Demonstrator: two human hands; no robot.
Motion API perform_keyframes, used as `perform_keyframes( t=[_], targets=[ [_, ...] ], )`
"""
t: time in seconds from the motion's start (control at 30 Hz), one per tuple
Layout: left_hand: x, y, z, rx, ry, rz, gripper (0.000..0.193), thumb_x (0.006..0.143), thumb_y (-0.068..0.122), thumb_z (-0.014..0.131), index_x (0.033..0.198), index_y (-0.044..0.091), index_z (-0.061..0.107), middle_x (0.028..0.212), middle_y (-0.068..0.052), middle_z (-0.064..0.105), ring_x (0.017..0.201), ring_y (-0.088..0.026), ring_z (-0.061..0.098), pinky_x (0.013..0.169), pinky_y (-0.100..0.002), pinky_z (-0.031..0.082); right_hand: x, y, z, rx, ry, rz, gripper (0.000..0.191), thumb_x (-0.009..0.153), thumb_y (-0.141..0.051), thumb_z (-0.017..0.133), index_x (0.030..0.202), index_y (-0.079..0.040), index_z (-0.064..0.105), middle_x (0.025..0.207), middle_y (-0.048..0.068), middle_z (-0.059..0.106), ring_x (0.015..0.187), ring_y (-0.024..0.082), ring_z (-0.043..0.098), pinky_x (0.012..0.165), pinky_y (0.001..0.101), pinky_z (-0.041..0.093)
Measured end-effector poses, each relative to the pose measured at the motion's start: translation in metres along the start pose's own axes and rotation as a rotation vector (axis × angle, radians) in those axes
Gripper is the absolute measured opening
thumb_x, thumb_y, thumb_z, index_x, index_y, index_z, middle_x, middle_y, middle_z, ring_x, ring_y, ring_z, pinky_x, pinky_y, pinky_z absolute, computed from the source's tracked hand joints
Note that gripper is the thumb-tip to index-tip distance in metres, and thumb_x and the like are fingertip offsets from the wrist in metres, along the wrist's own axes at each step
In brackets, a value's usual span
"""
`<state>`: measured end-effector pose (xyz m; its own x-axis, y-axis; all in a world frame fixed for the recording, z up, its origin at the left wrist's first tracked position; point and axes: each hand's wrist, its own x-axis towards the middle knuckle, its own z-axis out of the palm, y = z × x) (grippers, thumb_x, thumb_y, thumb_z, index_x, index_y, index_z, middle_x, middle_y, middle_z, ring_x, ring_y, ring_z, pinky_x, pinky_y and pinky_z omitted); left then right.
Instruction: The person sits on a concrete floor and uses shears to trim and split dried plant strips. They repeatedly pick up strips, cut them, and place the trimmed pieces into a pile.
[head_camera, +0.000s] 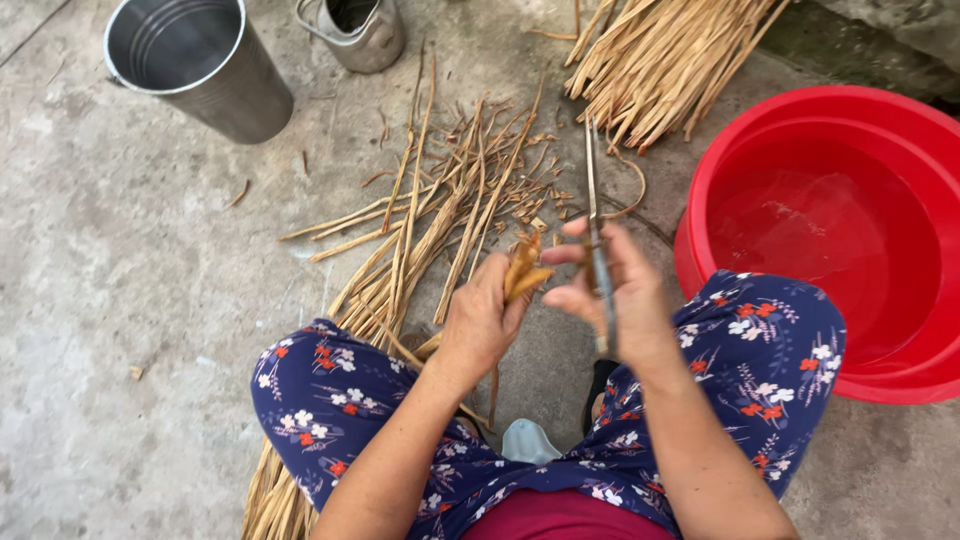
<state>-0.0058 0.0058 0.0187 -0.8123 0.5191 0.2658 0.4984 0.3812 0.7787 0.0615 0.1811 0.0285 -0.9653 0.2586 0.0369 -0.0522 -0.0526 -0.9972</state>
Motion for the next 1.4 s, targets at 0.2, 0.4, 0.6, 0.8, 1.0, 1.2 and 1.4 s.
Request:
perform_keyframes(
  t=[0.2,0.4,0.6,0.8,1.0,1.2,1.4],
  targets=[
    [-0.008,0.005,0.013,0.094,0.025,0.069,0.039,0.087,0.004,0.069,0.123,0.003,0.055,0.101,-0.019,0.061,0.083,-0.042,0.066,0.065,-0.049,0.053,-0.003,0.019,0.034,0.086,0.075,-0.125,0.052,0.085,0.008,0.077,0.130,-0.008,0.056,0.113,0.006,0.072,0.105,0.012,0.070,0.091,0.0266,0.060],
    [-0.002,0.006,0.013,0.220,-0.050,0.093,0.042,0.087,0.007,0.075,0.125,0.005,0.056,0.098,-0.015,0.059,0.084,-0.035,0.065,0.071,-0.047,0.052,0.005,0.002,0.018,0.067,0.250,-0.197,0.045,0.090,0.010,0.071,0.128,-0.009,0.056,0.104,0.006,0.071,0.090,0.011,0.067,0.077,0.0238,0.056],
    [0.013,0.002,-0.023,0.502,0.191,0.237,0.068,0.072,0.021,0.084,0.131,0.007,0.056,0.108,-0.015,0.062,0.099,-0.033,0.064,0.087,-0.045,0.051,0.002,-0.030,-0.037,0.154,0.610,-0.511,0.037,0.103,0.004,0.069,0.133,-0.008,0.050,0.106,0.007,0.066,0.092,0.014,0.064,0.089,0.0254,0.059],
    [-0.011,0.004,-0.003,-0.495,-0.254,-0.095,0.049,0.094,0.045,0.070,0.132,0.016,0.059,0.126,-0.010,0.071,0.119,-0.026,0.069,0.104,-0.037,0.054,-0.005,-0.023,-0.032,0.225,0.698,-0.541,0.042,0.104,0.002,0.069,0.138,-0.009,0.047,0.103,0.008,0.064,0.085,0.013,0.059,0.073,0.0219,0.050],
    [0.020,-0.033,0.032,-1.678,-0.095,-0.455,0.059,0.098,0.053,0.056,0.137,0.008,0.054,0.123,-0.011,0.070,0.113,-0.025,0.067,0.101,-0.040,0.053,-0.012,0.005,0.017,0.081,0.416,-0.282,0.046,0.098,0.004,0.067,0.137,-0.009,0.047,0.105,0.006,0.066,0.090,0.013,0.065,0.077,0.0252,0.059],
    [0.073,-0.110,-0.037,-1.535,0.568,-0.449,0.033,0.101,0.028,0.064,0.127,0.011,0.055,0.081,0.001,0.059,0.069,-0.012,0.060,0.073,-0.036,0.060,0.002,0.061,0.035,0.059,0.052,0.075,0.039,0.091,0.002,0.067,0.127,-0.007,0.054,0.098,0.004,0.066,0.085,0.011,0.066,0.069,0.0275,0.061],
    [0.101,-0.141,-0.076,-1.251,0.620,-0.326,0.038,0.104,0.035,0.058,0.132,0.009,0.053,0.078,0.000,0.056,0.059,-0.010,0.054,0.054,-0.029,0.053,0.014,0.116,0.031,-0.206,-0.254,0.494,0.047,0.081,0.000,0.071,0.126,-0.009,0.061,0.089,0.005,0.067,0.071,0.015,0.066,0.061,0.0298,0.058]
  ],
)
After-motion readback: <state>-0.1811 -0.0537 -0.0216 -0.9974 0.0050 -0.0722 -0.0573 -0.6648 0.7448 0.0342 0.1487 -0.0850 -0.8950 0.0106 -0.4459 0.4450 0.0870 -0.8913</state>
